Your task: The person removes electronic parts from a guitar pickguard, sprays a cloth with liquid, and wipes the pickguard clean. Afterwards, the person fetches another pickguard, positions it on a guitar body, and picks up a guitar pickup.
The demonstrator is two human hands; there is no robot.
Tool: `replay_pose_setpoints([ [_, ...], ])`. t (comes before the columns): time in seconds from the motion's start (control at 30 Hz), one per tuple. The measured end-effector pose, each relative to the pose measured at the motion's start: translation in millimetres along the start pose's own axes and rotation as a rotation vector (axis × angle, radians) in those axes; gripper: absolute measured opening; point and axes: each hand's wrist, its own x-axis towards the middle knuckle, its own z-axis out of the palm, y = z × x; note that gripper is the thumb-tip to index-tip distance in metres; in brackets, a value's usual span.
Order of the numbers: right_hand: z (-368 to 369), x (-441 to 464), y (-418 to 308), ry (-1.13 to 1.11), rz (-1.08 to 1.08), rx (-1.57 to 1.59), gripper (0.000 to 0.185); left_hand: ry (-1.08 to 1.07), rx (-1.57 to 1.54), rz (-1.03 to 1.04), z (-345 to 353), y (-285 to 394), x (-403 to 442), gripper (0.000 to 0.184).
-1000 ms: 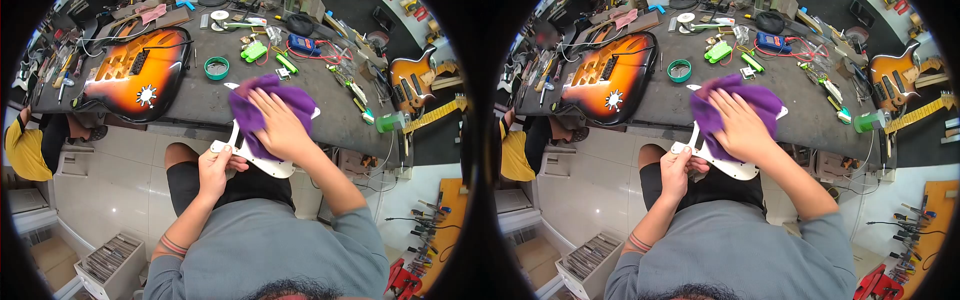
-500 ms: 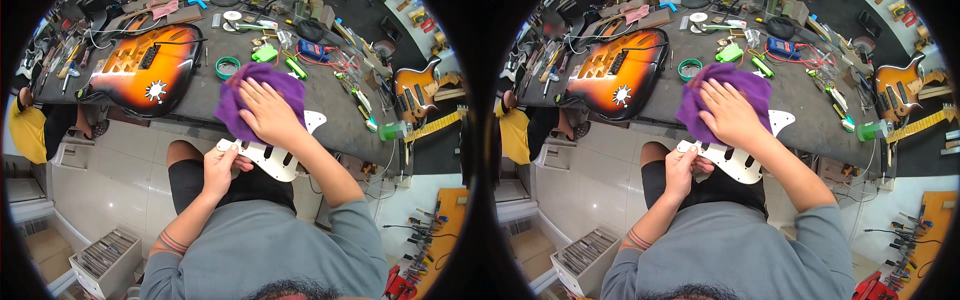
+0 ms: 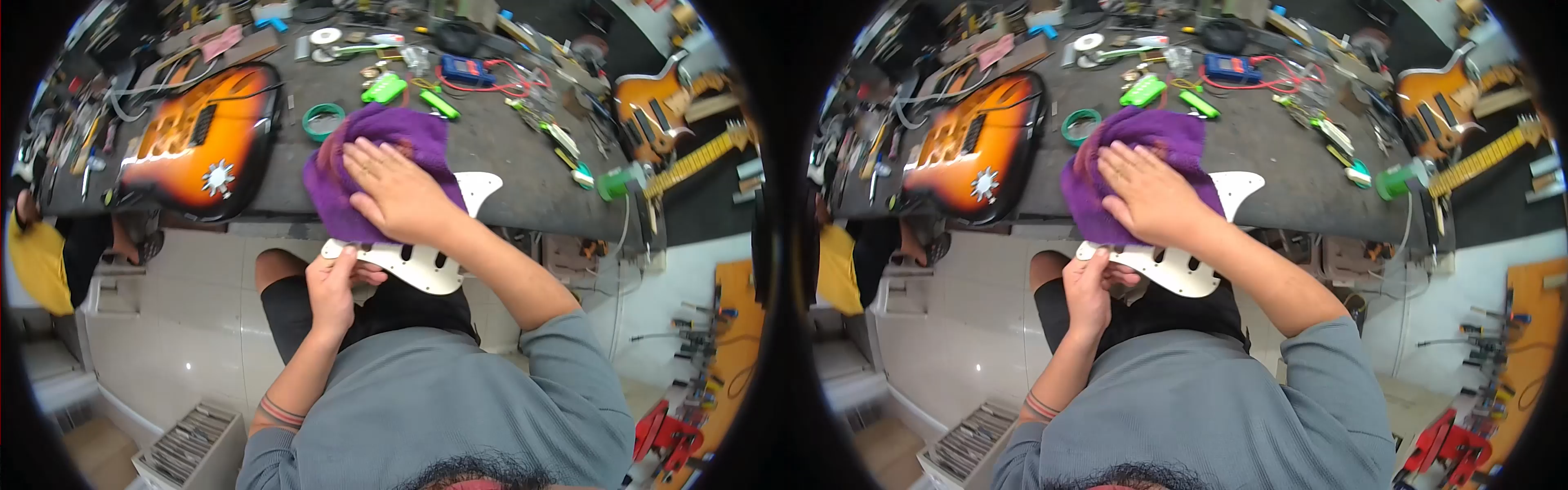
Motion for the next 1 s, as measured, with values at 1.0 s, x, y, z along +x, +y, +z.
replay_pose_setpoints([
  [1.0,-83,-140,17,-0.123,0.356,-0.190,0.069,-0.021,-0.019,0.016,4,1,-3,0.036],
])
